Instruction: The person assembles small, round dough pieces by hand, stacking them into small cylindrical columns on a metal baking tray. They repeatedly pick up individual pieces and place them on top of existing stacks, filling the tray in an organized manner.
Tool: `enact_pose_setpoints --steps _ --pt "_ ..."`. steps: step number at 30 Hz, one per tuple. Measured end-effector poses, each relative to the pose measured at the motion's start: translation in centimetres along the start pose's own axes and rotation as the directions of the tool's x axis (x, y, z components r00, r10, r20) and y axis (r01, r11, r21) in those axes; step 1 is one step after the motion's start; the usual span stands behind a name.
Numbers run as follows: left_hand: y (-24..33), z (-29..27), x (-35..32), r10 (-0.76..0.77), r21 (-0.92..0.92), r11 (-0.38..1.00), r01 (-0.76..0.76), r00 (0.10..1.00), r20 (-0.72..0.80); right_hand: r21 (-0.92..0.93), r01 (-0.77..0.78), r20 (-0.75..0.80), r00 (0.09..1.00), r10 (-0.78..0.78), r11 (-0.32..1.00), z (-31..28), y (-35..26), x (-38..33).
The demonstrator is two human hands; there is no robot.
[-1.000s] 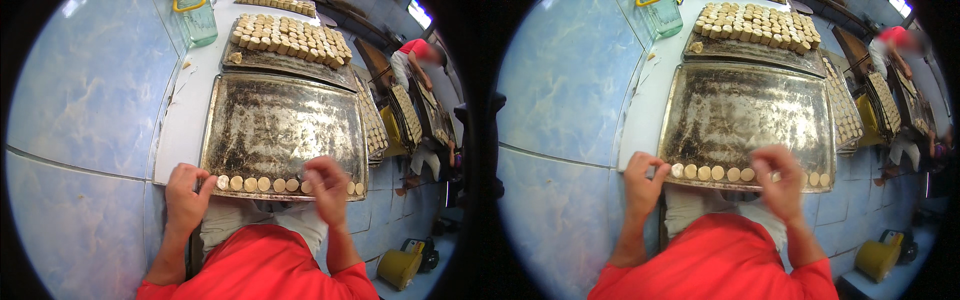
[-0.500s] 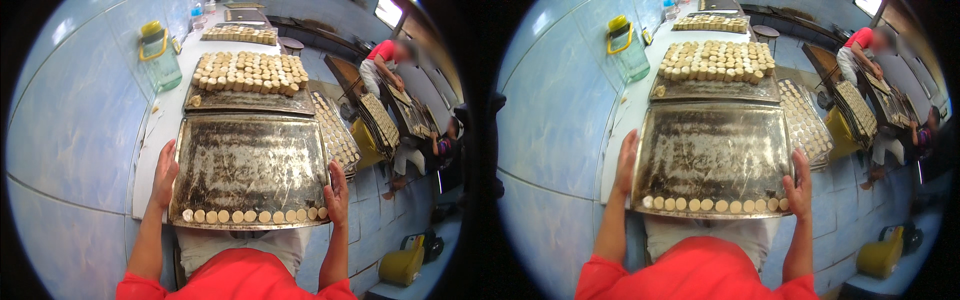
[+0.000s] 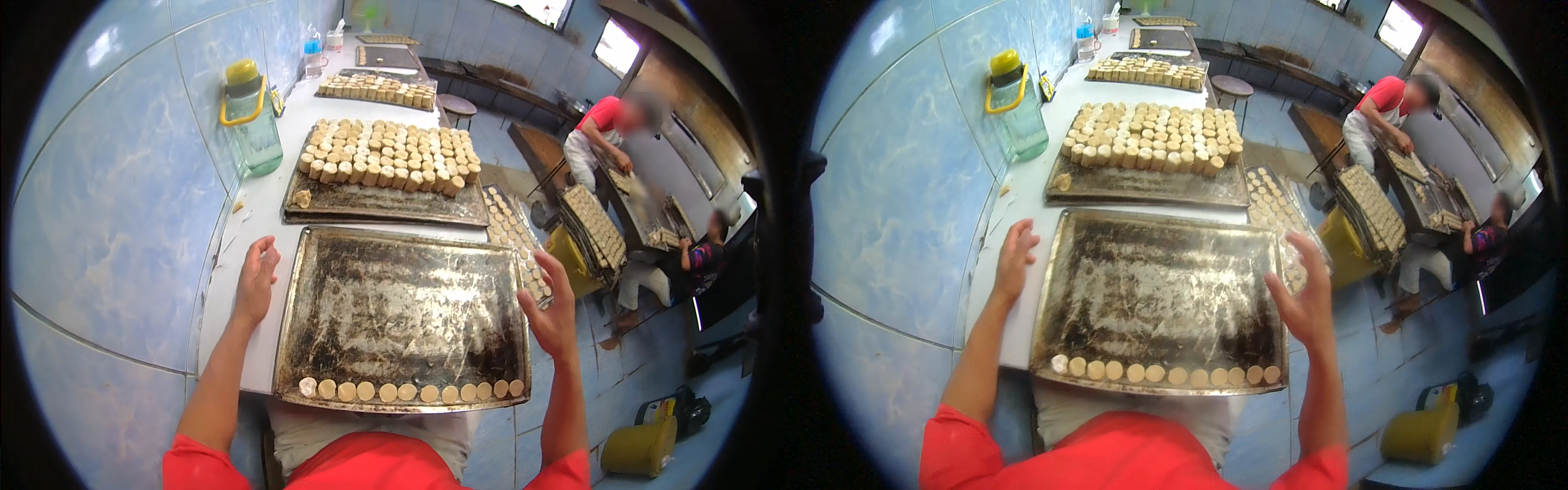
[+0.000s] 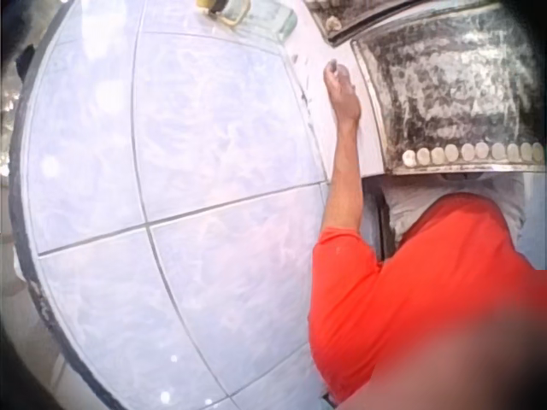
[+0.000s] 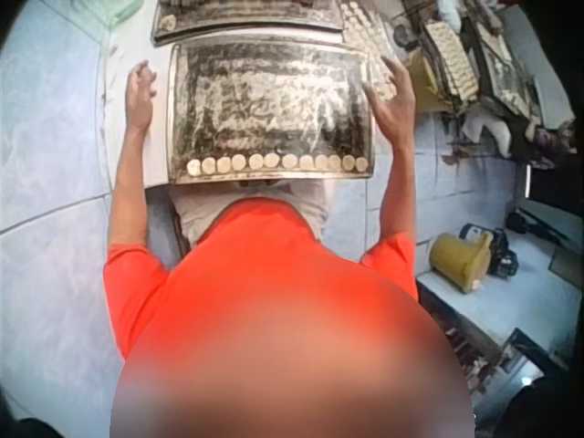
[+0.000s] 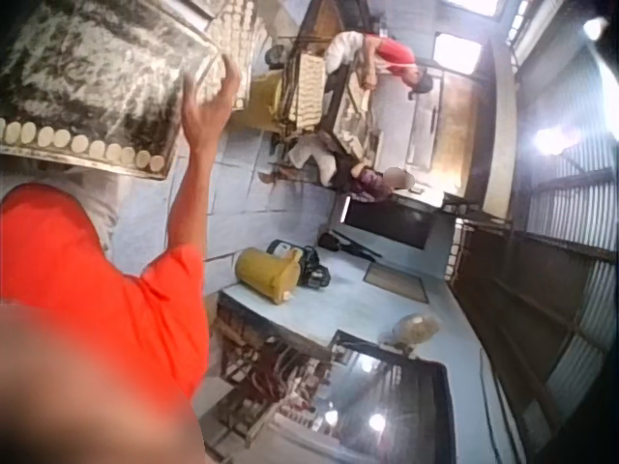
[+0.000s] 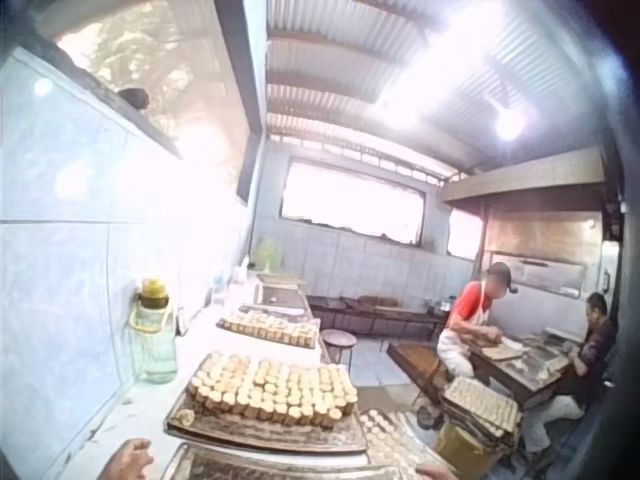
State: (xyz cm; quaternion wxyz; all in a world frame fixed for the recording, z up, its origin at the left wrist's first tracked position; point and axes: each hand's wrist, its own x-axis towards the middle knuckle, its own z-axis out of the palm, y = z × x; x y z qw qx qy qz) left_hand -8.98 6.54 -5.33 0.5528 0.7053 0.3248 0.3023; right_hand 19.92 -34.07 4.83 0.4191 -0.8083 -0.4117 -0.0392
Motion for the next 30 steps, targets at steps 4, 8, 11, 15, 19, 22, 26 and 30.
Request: enact_pose_setpoints --steps 4,8,11,15,19,22,26,30 --pt "-2.2 0.7 2.5 0.105 0.219 0.974 -0.064 0.978 -0.180 -0.086 0.180 0.025 0.984 -0.179 0.980 4.4 -0.8 9.7" --pt "-3.1 1.2 2.0 0.287 0.209 0.948 -0.240 0.928 -0.236 -0.300 -0.024 0.027 0.999 0.033 0.954 11.3 2.7 19.0" --pt "-2.5 1.2 1.9 0.268 0.223 0.950 -0.217 0.935 -0.232 -0.365 -0.136 0.025 0.987 0.156 0.921 15.7 5.6 22.4" --pt "-1.9 1.0 2.1 0.283 0.233 0.945 -0.231 0.932 -0.226 -0.395 -0.107 -0.031 0.994 0.104 0.913 18.1 7.4 23.0" --pt "-2.2 1.0 2.0 0.255 0.218 0.953 -0.209 0.944 -0.212 -0.175 -0.088 0.036 0.995 0.096 0.981 16.2 5.8 21.4" --pt "-2.7 1.1 2.0 0.290 0.252 0.939 -0.235 0.934 -0.209 0.450 -0.348 0.262 0.932 0.251 0.822 14.3 2.3 17.3" --pt "-2.0 0.9 1.7 0.282 0.249 0.940 -0.234 0.942 -0.183 0.652 -0.336 0.351 0.928 0.123 0.680 14.9 -4.6 8.6" --pt "1.2 0.9 -1.6 0.164 0.111 0.982 -0.152 0.981 -0.106 0.693 -0.418 0.440 0.891 0.114 0.587 16.6 -10.3 1.1"
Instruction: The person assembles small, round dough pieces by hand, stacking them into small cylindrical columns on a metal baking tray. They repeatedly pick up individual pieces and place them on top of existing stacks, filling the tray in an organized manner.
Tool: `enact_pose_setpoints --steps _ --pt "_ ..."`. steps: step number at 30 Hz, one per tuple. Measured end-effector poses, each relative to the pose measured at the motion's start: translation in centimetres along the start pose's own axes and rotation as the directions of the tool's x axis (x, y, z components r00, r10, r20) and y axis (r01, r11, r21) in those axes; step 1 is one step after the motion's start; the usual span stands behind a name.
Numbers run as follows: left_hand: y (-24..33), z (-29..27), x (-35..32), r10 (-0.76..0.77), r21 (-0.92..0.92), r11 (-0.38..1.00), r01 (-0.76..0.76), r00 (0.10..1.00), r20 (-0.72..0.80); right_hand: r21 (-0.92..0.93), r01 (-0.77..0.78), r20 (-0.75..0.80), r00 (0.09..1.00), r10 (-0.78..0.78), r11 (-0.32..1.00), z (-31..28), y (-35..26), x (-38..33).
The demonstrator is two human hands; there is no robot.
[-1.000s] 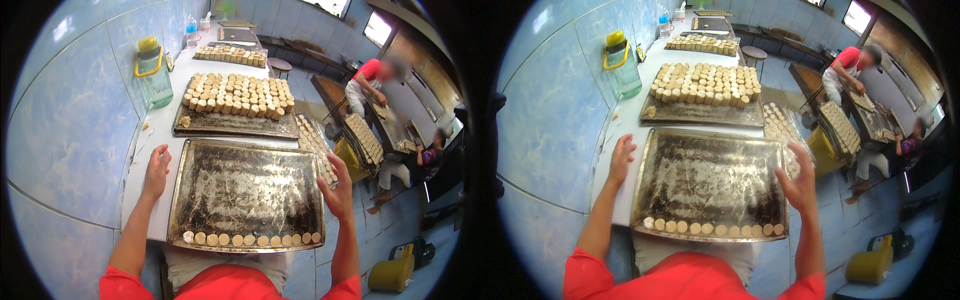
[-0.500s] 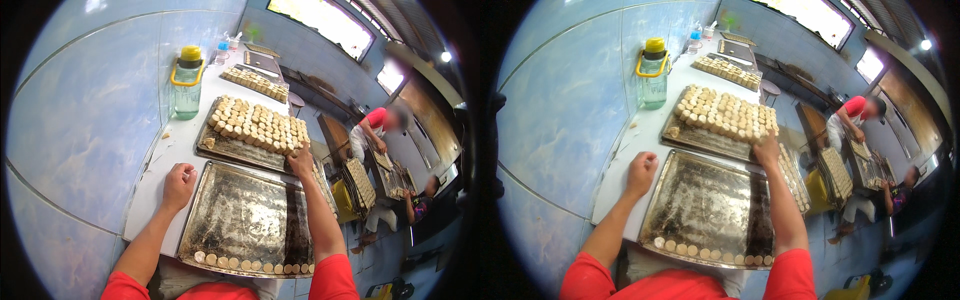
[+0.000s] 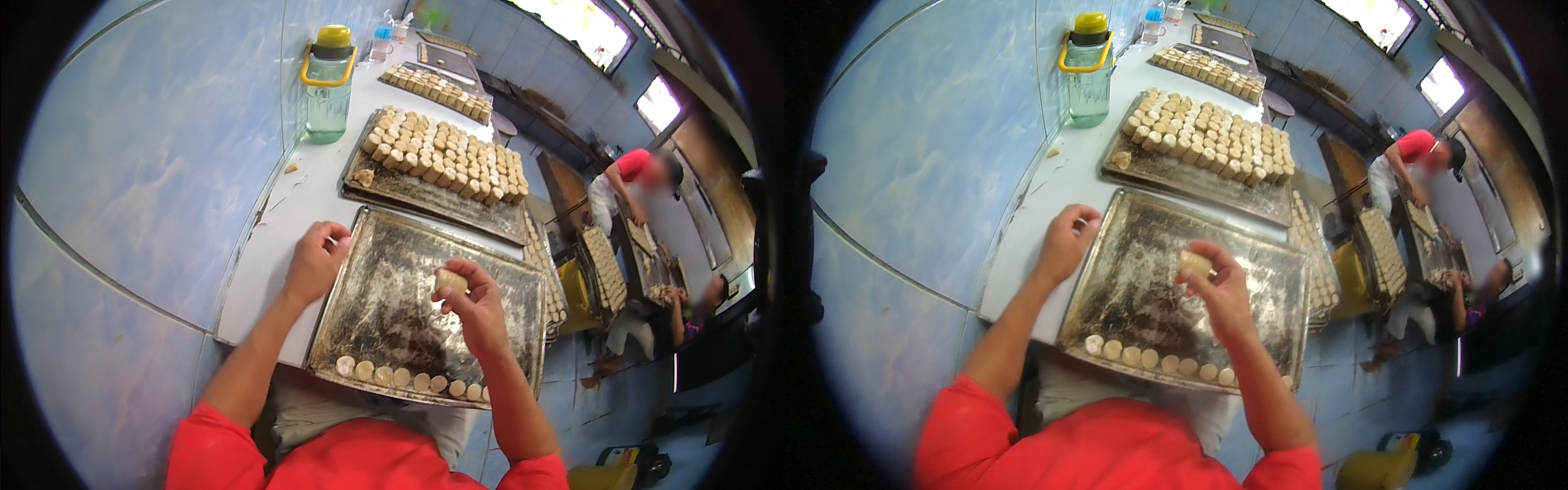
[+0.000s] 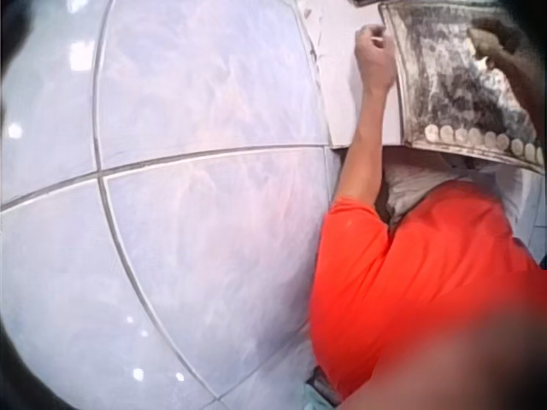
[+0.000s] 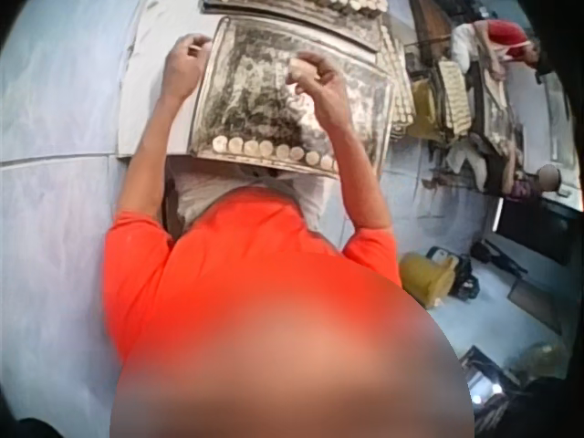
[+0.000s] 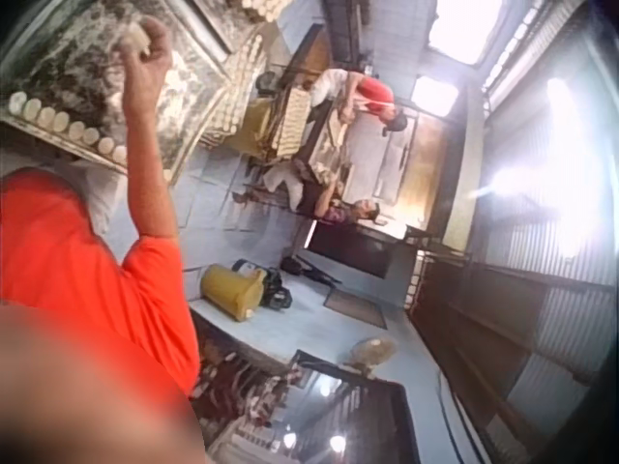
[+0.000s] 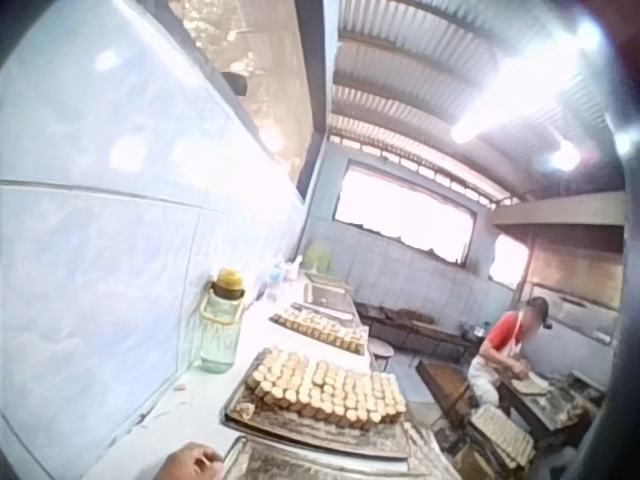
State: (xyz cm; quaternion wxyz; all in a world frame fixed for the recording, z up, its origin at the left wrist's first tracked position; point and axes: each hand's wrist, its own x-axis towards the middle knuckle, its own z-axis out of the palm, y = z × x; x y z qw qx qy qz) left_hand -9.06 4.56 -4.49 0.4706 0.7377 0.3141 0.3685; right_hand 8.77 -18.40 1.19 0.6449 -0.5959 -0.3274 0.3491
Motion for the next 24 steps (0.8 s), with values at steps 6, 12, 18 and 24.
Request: enact_pose_setpoints --steps 6,12,18,24 --pt "6.1 -1.4 -10.0 0.178 -0.076 0.984 -0.163 0.932 0.314 0.153 -0.060 0.094 0.995 0.046 0.986 6.3 2.7 -4.5" --pt "5.8 -3.9 -11.4 -0.005 -0.097 0.995 0.038 0.947 0.321 0.222 -0.231 0.208 0.960 0.186 0.947 7.9 3.9 -5.5" --pt "4.2 -7.4 -12.6 -0.027 0.163 0.987 -0.005 0.981 0.195 0.175 -0.140 0.148 0.982 0.115 0.975 8.2 4.5 -6.5" --pt "5.4 -6.7 -15.0 -0.017 0.294 0.955 -0.034 0.986 0.168 0.043 -0.180 0.156 0.973 0.171 0.983 8.2 4.2 -7.1"
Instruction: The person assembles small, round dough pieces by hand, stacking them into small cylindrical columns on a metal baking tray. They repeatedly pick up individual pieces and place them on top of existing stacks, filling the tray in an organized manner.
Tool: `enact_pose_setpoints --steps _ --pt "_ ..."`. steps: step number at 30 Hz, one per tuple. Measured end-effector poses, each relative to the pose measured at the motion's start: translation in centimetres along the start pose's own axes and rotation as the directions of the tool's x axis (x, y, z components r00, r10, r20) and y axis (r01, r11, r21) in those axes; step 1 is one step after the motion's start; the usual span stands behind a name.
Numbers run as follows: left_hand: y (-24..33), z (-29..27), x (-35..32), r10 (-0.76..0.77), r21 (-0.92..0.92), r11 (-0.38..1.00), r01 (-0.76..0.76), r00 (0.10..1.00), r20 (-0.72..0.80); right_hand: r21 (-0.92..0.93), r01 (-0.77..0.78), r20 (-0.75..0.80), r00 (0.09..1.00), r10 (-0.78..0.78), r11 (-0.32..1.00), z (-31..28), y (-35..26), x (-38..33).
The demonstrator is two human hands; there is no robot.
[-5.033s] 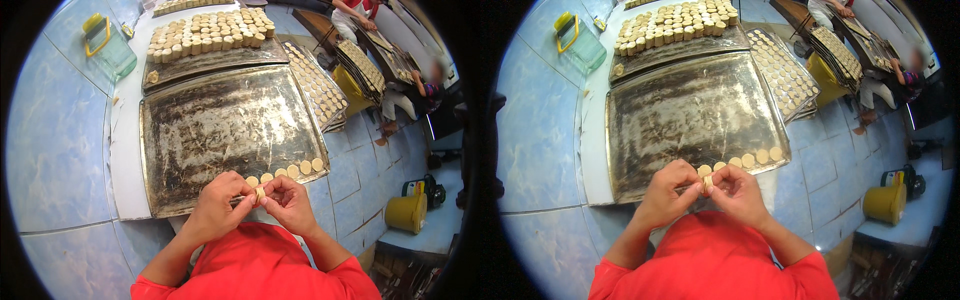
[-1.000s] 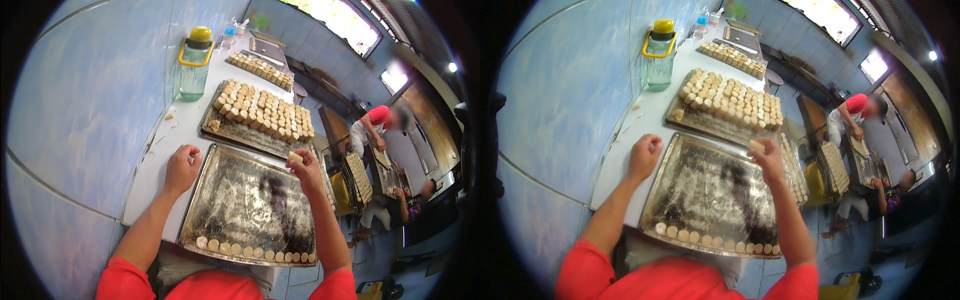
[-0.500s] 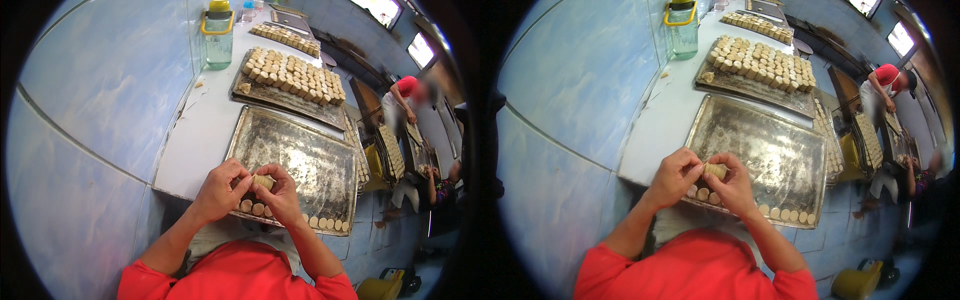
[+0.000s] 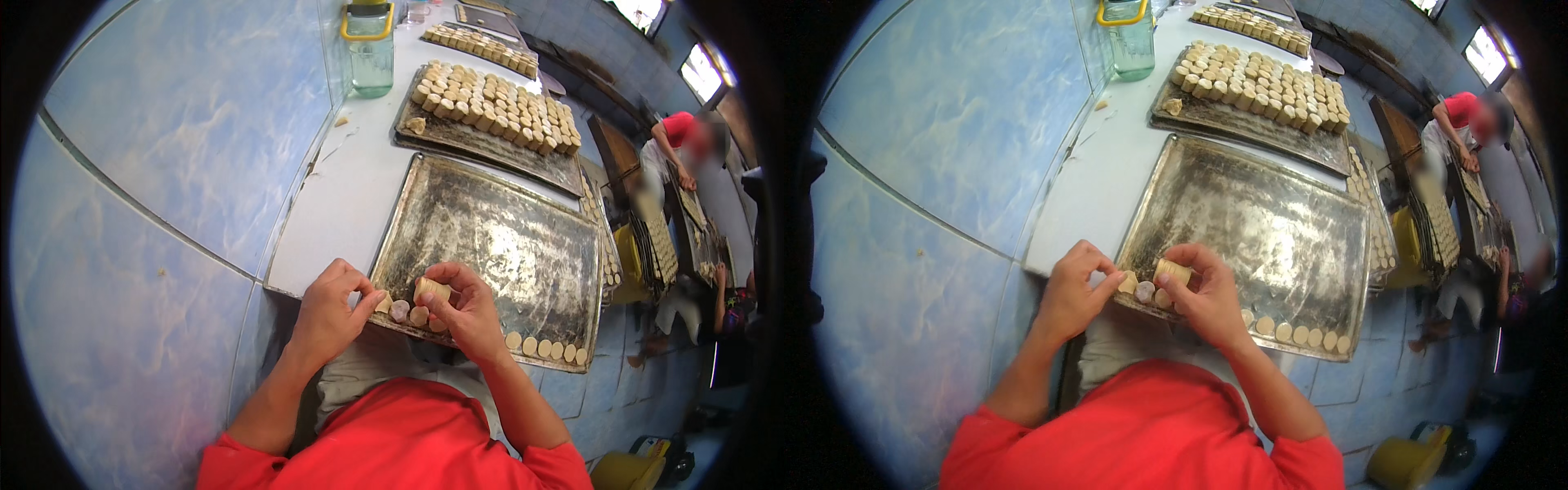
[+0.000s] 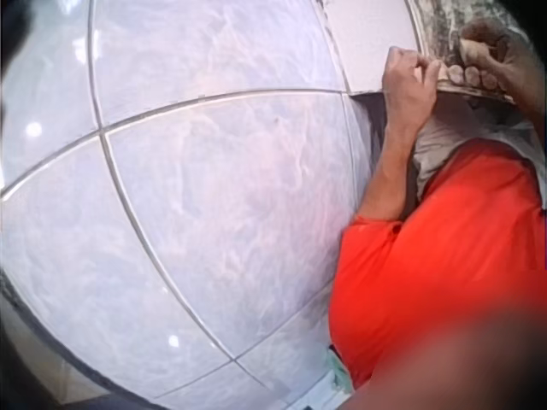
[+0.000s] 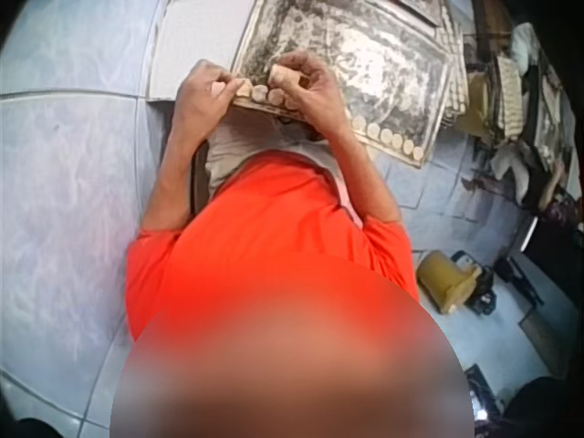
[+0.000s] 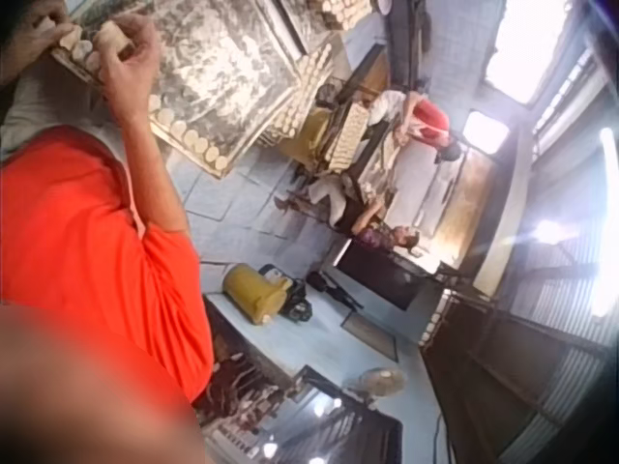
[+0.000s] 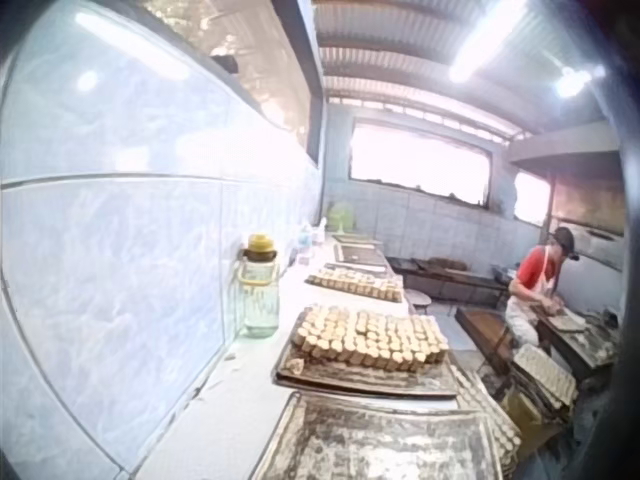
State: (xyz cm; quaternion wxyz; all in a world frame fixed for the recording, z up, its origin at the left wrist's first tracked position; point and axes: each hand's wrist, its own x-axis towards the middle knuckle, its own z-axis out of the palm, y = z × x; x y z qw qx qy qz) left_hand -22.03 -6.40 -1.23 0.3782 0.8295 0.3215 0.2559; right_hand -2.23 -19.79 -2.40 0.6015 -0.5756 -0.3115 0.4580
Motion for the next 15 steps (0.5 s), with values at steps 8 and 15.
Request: enact_pose_setpoints --steps 8,15 --pt "2.2 1.2 1.9 0.057 -0.235 0.972 -0.015 0.983 0.174 0.105 0.020 0.028 0.999 -0.023 0.994 0.8 0.6 0.0" --pt "-0.2 1.1 4.2 0.055 0.069 0.996 -0.056 0.998 0.024 0.051 0.008 -0.019 1.000 -0.007 0.999 -0.1 0.4 0.3"
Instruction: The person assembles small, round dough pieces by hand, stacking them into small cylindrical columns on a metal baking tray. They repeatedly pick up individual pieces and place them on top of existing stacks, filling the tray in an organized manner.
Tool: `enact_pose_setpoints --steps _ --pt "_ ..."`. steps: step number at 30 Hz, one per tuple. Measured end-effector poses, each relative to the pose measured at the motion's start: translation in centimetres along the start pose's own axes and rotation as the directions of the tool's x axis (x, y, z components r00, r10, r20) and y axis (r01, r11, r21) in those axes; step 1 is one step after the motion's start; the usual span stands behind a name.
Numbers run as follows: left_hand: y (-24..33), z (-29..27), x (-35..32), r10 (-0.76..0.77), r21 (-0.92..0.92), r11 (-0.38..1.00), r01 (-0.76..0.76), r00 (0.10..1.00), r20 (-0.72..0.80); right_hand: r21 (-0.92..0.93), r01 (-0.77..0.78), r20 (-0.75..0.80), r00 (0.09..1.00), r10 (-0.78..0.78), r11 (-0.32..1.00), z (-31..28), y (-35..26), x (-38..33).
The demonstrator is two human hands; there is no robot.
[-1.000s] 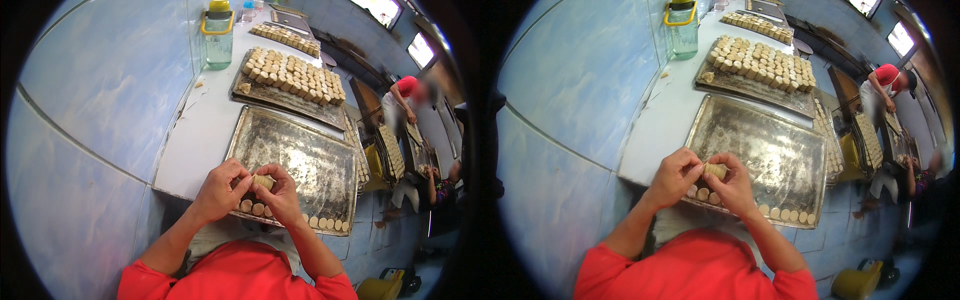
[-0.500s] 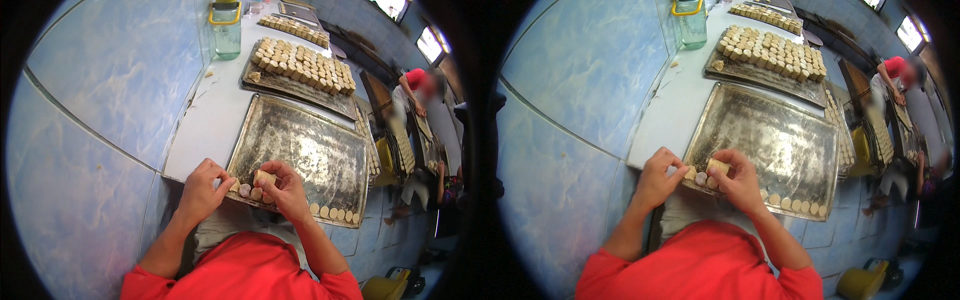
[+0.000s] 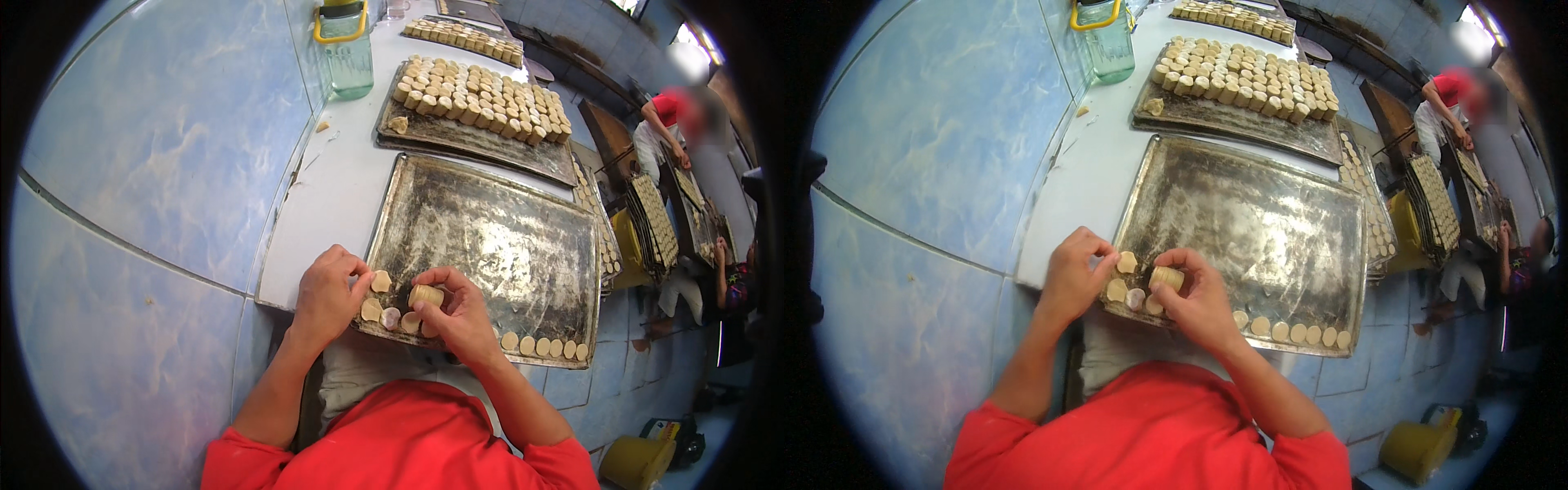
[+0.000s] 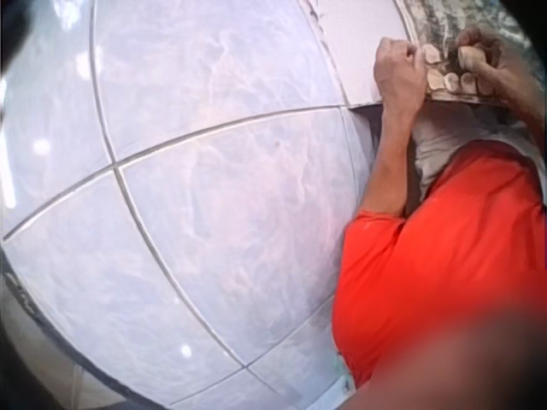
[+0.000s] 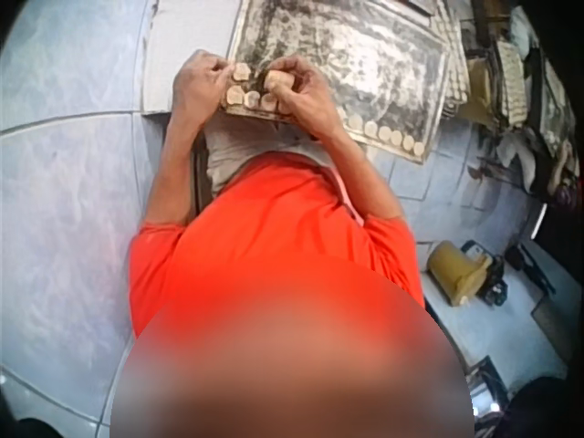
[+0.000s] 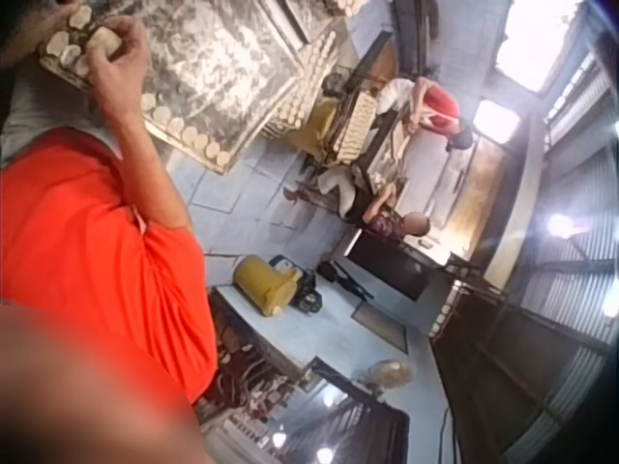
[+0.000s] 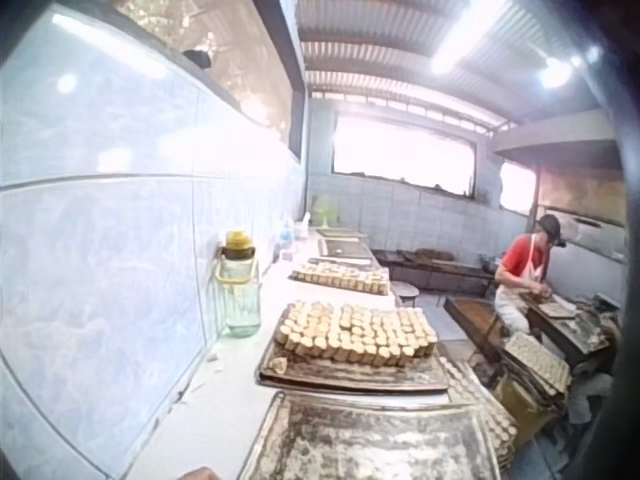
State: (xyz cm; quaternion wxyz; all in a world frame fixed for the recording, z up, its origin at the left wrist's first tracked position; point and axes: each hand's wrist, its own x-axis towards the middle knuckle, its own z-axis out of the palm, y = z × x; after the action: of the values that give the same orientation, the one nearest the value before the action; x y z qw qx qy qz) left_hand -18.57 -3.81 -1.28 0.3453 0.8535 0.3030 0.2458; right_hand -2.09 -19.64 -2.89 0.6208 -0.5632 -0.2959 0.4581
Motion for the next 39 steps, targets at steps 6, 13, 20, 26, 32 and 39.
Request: enact_pose_setpoints --steps 6,13,20,26,32,39 --pt "1.9 1.1 -0.6 0.088 -0.279 0.959 -0.044 0.986 0.144 0.006 -0.034 0.044 0.998 0.034 0.999 -0.9 -0.1 -0.4" --pt "2.1 2.5 0.5 0.034 -0.009 0.999 -0.033 0.988 0.150 -0.119 -0.002 -0.051 0.999 -0.005 0.993 -2.9 0.3 -2.0" --pt "4.1 4.0 0.0 0.128 -0.294 0.955 -0.040 0.949 0.287 0.080 -0.003 -0.054 0.999 0.007 0.997 -3.3 0.7 -2.5" --pt "4.3 4.3 1.0 0.059 -0.024 0.998 -0.054 0.968 0.246 -0.127 -0.019 -0.094 0.996 0.007 0.992 -5.0 -0.2 -3.6" --pt "5.8 5.4 0.6 0.143 -0.314 0.949 -0.026 0.924 0.354 -0.046 0.023 -0.076 0.997 -0.027 0.999 -5.4 -0.4 -4.0" --pt "6.6 6.7 1.7 0.087 -0.029 0.996 -0.082 0.940 0.330 -0.058 -0.018 -0.150 0.989 0.009 0.998 -7.6 -1.0 -5.9"
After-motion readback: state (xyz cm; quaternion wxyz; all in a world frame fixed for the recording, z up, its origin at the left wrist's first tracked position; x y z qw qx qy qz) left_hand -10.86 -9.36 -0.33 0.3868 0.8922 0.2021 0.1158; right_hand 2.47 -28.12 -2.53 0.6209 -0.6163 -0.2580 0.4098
